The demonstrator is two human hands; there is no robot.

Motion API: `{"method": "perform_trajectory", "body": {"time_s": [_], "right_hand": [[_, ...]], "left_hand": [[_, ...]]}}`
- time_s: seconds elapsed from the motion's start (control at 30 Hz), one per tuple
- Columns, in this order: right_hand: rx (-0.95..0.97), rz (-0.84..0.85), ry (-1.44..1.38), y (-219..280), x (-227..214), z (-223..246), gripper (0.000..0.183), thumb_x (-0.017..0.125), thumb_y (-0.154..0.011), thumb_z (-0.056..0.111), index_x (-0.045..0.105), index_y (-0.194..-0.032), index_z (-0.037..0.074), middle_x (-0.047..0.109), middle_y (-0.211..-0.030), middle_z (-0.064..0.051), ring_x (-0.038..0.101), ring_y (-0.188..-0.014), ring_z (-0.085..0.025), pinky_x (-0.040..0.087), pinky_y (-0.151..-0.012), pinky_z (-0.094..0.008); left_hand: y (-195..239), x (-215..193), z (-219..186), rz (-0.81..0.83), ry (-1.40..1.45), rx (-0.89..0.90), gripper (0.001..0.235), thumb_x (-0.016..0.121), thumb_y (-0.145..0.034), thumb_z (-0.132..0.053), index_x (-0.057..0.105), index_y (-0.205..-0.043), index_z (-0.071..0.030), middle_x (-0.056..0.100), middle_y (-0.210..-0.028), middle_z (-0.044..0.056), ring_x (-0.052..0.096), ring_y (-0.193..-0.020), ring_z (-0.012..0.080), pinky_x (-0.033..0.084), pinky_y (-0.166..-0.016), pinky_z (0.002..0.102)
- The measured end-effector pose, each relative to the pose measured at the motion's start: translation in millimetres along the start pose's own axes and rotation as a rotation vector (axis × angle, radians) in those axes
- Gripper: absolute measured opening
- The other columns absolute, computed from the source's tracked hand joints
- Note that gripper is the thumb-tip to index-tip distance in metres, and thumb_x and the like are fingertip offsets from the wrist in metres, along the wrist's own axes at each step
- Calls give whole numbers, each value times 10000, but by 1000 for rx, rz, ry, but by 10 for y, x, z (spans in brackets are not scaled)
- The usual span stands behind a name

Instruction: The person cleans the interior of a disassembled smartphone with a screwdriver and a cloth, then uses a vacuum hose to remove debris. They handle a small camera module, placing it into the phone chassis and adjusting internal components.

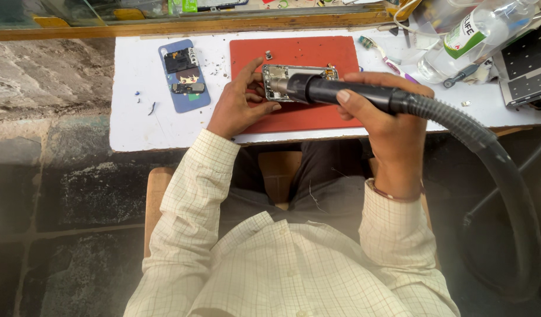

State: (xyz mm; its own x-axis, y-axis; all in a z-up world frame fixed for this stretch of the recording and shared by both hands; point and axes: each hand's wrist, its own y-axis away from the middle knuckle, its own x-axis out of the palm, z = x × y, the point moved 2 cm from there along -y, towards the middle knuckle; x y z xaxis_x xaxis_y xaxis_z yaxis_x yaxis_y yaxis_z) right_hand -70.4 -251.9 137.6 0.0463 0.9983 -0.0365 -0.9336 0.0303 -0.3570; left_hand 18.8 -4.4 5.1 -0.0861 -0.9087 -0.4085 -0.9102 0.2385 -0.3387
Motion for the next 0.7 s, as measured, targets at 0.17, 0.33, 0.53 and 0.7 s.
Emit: {"method": "perform_trajectory", "body": {"time_s": [0.17,0.33,0.53,0.7], "right_hand": [[21,22,48,185,-114,136,239,773,-876,-6,736,-1096,-91,751,-888,-167,729,-727,-168,623,-714,-253],[64,-149,46,422,-295,183,249,789,-882,-25,732,-1114,-92,751,-938,-177,736,-766,-180,633,-773,-253],[10,-244,91,499,-694,71,233,788,-949,-46,718,-1158,-120,743,-958,-199,741,-762,-205,649,-795,-291],[3,-293,63,459,-817,-85,240,790,-938,-59,715,-1155,-128,736,-986,-199,734,-782,-209,645,-787,-292]], "left_hand": [[6,0,-11,0,10,-1,960,917,-782,-166,357,-1552,-44,689,-1290,187,739,-1084,251,660,-892,359],[1,-1,4,0,24,0,960,916,-784,-176,354,-1549,-35,694,-1290,188,744,-1063,244,660,-885,352],[8,0,10,-1,46,9,938,910,-802,-157,362,-1556,-51,702,-1305,187,747,-1058,227,659,-888,348],[1,-6,-51,18,47,-22,978,910,-765,-102,367,-1578,-142,714,-1300,164,745,-1044,212,653,-900,339]]}}
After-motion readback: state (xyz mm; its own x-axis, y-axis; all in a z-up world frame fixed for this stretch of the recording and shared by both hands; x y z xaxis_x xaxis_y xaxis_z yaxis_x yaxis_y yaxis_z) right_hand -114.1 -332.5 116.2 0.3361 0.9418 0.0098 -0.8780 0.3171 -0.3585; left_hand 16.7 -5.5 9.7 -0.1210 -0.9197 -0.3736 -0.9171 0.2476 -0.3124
